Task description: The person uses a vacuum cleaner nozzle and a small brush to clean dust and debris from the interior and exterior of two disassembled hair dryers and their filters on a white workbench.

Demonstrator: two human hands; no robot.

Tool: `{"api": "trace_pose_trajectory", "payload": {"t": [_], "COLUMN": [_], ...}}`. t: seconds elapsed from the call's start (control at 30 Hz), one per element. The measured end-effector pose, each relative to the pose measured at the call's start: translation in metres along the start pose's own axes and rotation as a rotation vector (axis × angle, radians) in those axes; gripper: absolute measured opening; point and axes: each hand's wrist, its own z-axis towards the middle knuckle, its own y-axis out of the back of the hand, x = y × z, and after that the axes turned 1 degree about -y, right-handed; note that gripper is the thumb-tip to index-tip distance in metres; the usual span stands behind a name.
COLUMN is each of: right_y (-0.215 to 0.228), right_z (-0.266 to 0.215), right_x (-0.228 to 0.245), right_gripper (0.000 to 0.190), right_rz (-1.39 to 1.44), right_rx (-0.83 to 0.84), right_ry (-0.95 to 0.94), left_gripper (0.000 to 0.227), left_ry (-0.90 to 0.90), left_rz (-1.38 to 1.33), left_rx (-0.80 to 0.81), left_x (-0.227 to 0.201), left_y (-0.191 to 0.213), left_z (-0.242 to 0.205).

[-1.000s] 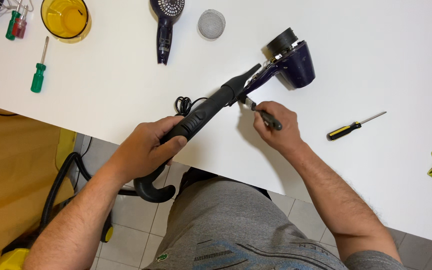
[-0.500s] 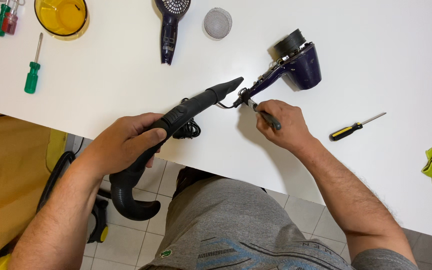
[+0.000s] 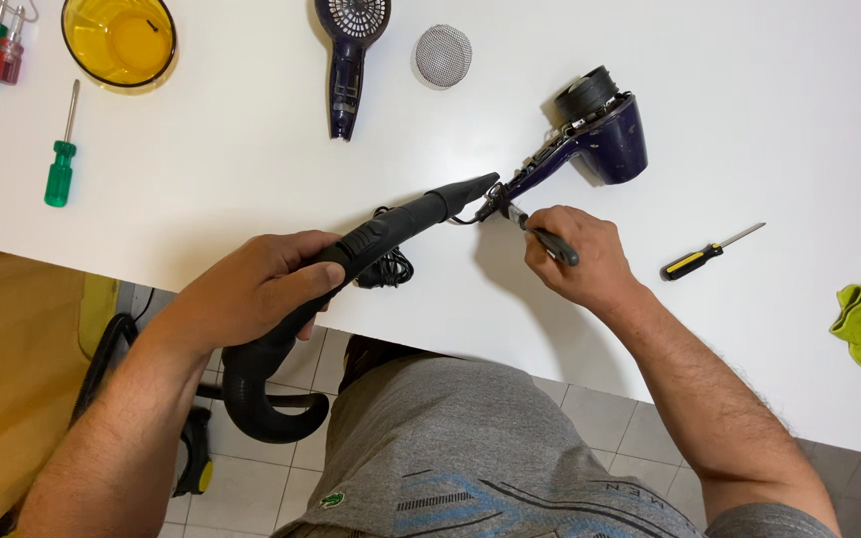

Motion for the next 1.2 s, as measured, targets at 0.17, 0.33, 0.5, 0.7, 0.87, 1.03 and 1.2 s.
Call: {"api": "trace_pose_trajectory", "payload": {"t": [0.17,0.33,0.5,0.7,0.87,1.03,1.2], "right_y": [0.000,-0.003,0.000,-0.006,-0.004,-0.009,-0.007], "right_z": [0.002,-0.003,-0.002,0.000,-0.003,-0.004,-0.002], "right_x": [0.011,0.005,0.018,0.013,0.010,0.011,0.013], "right_gripper": [0.006,0.006,0.006,0.007,0.007,0.006,0.010], "right_rz": [-0.029,-0.032,0.010,0.102,0.111,0.116,0.103], "right_rx": [0.042,0.011,0.083,-0.026,0.003,-0.053,-0.030], "right_ry": [-0.023,-0.067,-0.081,-0.120,-0.154,-0.151,-0.202], "left_gripper": [0.053,0.052,0.053,0.053,0.052,0.054,0.052], "left_ry": [0.025,0.064,0.062,0.040,0.045,0.068,0.043], "left_rz": [0.013,0.031,0.011,0.036,0.029,0.041,0.012], "left_rx": [0.054,0.076,0.129,0.153,0.156,0.115,0.107], "left_x": [-0.003,0.002,-0.006,-0.003,-0.002,-0.012,-0.006], "left_y": [0.012,0.020,0.012,0.006,0.007,0.010,0.012], "left_z": [-0.002,-0.005,-0.007,0.005,0.003,0.000,0.001]}}
